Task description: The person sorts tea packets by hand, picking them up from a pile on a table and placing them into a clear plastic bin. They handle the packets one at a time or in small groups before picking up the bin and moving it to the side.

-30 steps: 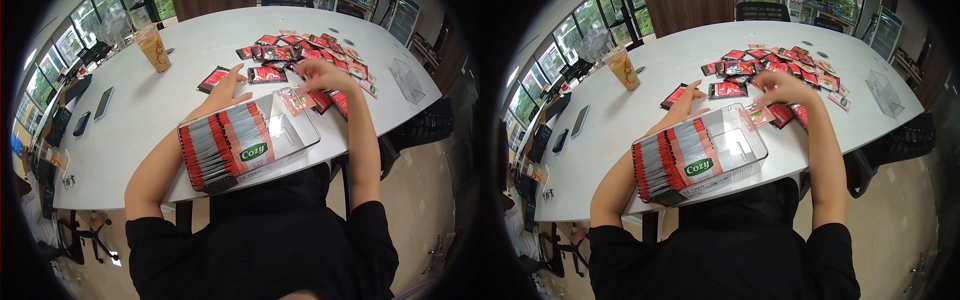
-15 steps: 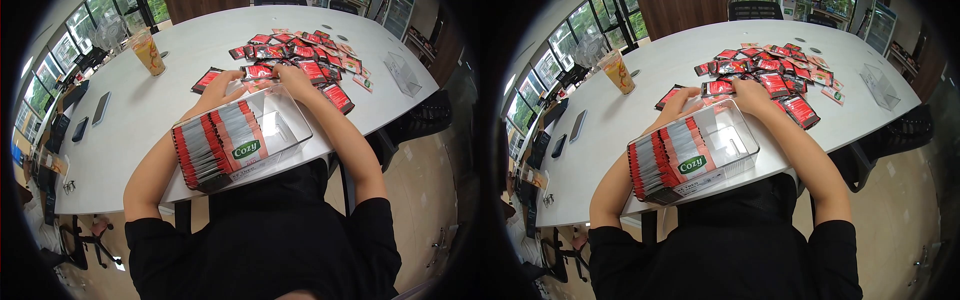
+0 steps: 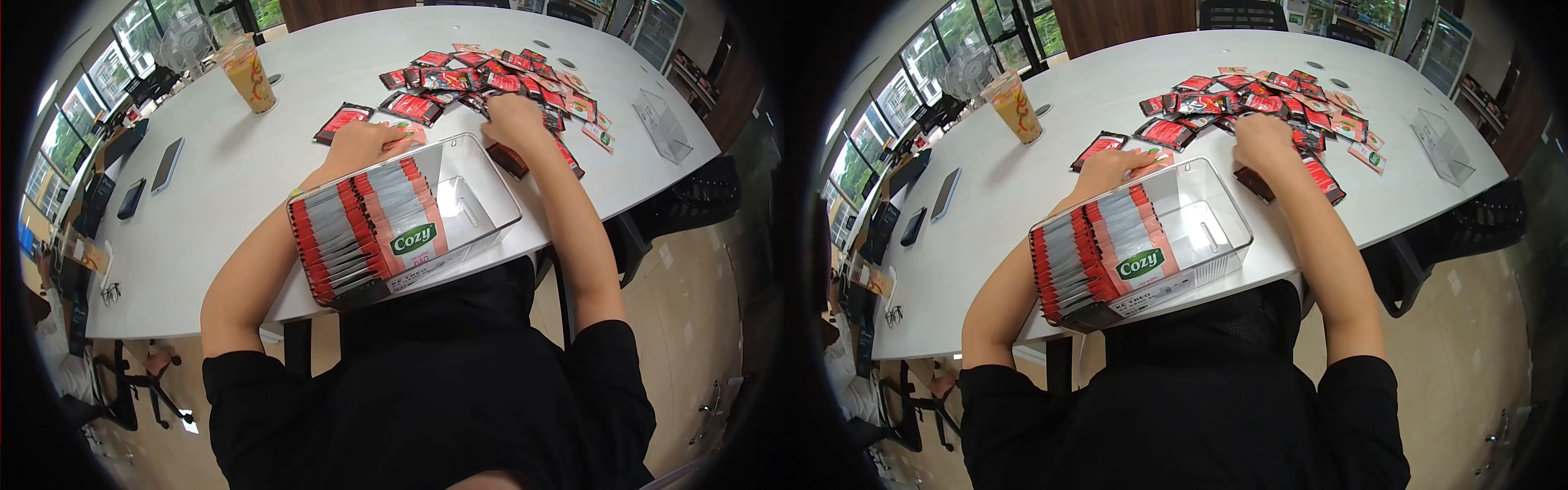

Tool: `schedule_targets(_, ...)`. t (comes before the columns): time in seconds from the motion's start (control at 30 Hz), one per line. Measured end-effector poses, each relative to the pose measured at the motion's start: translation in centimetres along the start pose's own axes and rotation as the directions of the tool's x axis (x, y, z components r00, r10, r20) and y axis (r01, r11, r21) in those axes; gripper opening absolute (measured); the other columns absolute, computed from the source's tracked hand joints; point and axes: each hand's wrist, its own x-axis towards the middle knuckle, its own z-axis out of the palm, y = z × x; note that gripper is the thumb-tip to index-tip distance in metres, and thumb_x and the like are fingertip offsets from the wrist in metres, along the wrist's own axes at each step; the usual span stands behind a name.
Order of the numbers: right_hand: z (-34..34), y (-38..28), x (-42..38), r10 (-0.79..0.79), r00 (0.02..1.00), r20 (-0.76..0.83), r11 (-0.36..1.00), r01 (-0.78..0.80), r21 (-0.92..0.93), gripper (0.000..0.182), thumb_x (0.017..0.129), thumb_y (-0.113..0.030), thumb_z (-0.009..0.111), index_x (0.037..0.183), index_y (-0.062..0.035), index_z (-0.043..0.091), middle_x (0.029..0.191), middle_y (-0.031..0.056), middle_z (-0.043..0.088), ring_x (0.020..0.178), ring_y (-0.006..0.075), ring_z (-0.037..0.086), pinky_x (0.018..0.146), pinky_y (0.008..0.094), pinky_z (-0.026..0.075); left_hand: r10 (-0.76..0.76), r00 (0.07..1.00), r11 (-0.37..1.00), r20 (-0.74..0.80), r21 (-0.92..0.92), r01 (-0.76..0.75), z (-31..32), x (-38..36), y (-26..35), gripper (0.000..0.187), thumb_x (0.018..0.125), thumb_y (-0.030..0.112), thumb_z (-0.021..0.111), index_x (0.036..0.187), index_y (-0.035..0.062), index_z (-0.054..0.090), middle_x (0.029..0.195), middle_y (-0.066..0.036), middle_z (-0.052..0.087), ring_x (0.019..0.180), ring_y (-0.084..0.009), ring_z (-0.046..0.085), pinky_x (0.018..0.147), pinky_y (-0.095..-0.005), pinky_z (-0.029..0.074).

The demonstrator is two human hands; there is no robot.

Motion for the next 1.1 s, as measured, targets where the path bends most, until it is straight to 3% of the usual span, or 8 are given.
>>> schedule_targets(0.1, -0.5, 0.0, 0.4, 0.09, 0.996, 0.014, 0.996, -0.089, -0.026, 0.02, 0.071, -0.011, 0.06, 0.088, -0.0033, 0.067, 0.093, 0.0174, 0.065, 0.089, 0.0315, 0.063, 0.072, 0.0432, 0.052, -0.075, 0.994, 0.995, 0.082, 0.074, 0.069, -0.2, 0.2, 0.3, 0.03, 0.09, 0.033, 0.047, 0.091, 0.0105, 0.068, 0.071, -0.015, 0.062, 0.063, -0.0276, 0.061, 0.057, -0.035, 0.046)
schedule_targets(0.27, 1.0, 0.9, 0.9, 0.085, 0.967, -0.24, 0.987, -0.114, -0.11, 0.017, 0.073, -0.009, 0.057, 0.086, -0.0029, 0.068, 0.088, 0.0157, 0.065, 0.083, 0.0318, 0.064, 0.069, 0.0425, 0.052, -0.267, 0.922, 0.904, -0.282, -0.404, 0.138, 1.0, 0.4, -2.8, 0.033, 0.094, 0.03, 0.043, 0.094, 0.0016, 0.06, 0.073, -0.016, 0.063, 0.06, -0.0225, 0.062, 0.059, -0.0307, 0.047)
schedule_targets(0.37, 0.9, 1.3, 1.4, 0.119, 0.985, -0.128, 0.991, -0.127, -0.053, 0.017, 0.073, -0.008, 0.057, 0.085, -0.0021, 0.067, 0.088, 0.017, 0.064, 0.089, 0.0296, 0.063, 0.071, 0.0404, 0.051, -0.46, 0.879, 0.546, -0.126, -0.821, 0.168, 0.8, 0.6, -3.2, 0.037, 0.097, 0.03, 0.038, 0.096, -0.0023, 0.054, 0.083, -0.015, 0.063, 0.064, -0.0184, 0.063, 0.061, -0.0263, 0.049)
schedule_targets(0.5, 1.1, 1.8, 1.7, 0.022, 0.977, -0.214, 0.999, -0.028, -0.025, 0.015, 0.075, -0.009, 0.057, 0.083, -0.0003, 0.065, 0.085, 0.0163, 0.063, 0.08, 0.0272, 0.063, 0.066, 0.0382, 0.051, -0.468, 0.884, 0.484, -0.011, -0.84, 0.245, 0.3, 0.4, -3.5, 0.035, 0.097, 0.032, 0.036, 0.106, 0.0002, 0.046, 0.092, -0.014, 0.06, 0.07, -0.0171, 0.064, 0.064, -0.0232, 0.051)
schedule_targets(0.6, 0.7, 1.5, 2.4, -0.055, 0.843, -0.535, 0.641, 0.44, 0.629, 0.019, 0.084, -0.018, 0.057, 0.081, 0.0007, 0.058, 0.072, 0.0082, 0.06, 0.052, 0.0181, 0.053, 0.049, 0.0315, 0.044, -0.496, 0.867, 0.395, 0.046, -0.877, 0.273, 0.1, 0.6, -3.1, 0.034, 0.097, 0.032, 0.036, 0.108, 0.0003, 0.041, 0.096, -0.015, 0.058, 0.075, -0.0184, 0.064, 0.065, -0.0256, 0.053)
schedule_targets(0.63, 0.4, 1.3, 2.2, -0.055, 0.843, -0.535, 0.642, 0.441, 0.628, 0.019, 0.084, -0.018, 0.057, 0.081, 0.0007, 0.058, 0.072, 0.0082, 0.06, 0.052, 0.0181, 0.053, 0.049, 0.0315, 0.044, -0.503, 0.863, 0.377, 0.045, -0.887, 0.266, 0.1, 0.7, -2.9, 0.034, 0.097, 0.031, 0.035, 0.111, -0.0001, 0.039, 0.099, -0.015, 0.057, 0.08, -0.0195, 0.064, 0.068, -0.0265, 0.054)
schedule_targets(0.7, -0.3, 1.1, 1.7, -0.021, 0.983, -0.181, 0.176, 0.182, 0.967, 0.019, 0.089, -0.019, 0.054, 0.089, -0.0006, 0.056, 0.072, 0.0054, 0.059, 0.051, 0.0103, 0.051, 0.044, 0.0227, 0.04, -0.509, 0.859, 0.357, 0.048, -0.897, 0.261, 0.1, 0.8, -2.6, 0.034, 0.098, 0.029, 0.035, 0.113, -0.0006, 0.037, 0.102, -0.016, 0.056, 0.085, -0.0205, 0.063, 0.07, -0.0275, 0.054)
schedule_targets(1.1, 2.6, -4.2, 1.4, -0.19, 0.973, -0.128, 0.1, 0.149, 0.984, 0.016, 0.086, -0.013, 0.056, 0.091, 0.0015, 0.054, 0.074, 0.0083, 0.062, 0.062, 0.0119, 0.062, 0.053, 0.0234, 0.048, -0.259, 0.924, 0.301, 0.283, -0.885, 0.355, 0.2, 0.7, -2.0, 0.034, 0.09, 0.013, 0.051, 0.118, -0.0011, 0.038, 0.103, -0.013, 0.057, 0.094, -0.0173, 0.061, 0.078, -0.0267, 0.052)
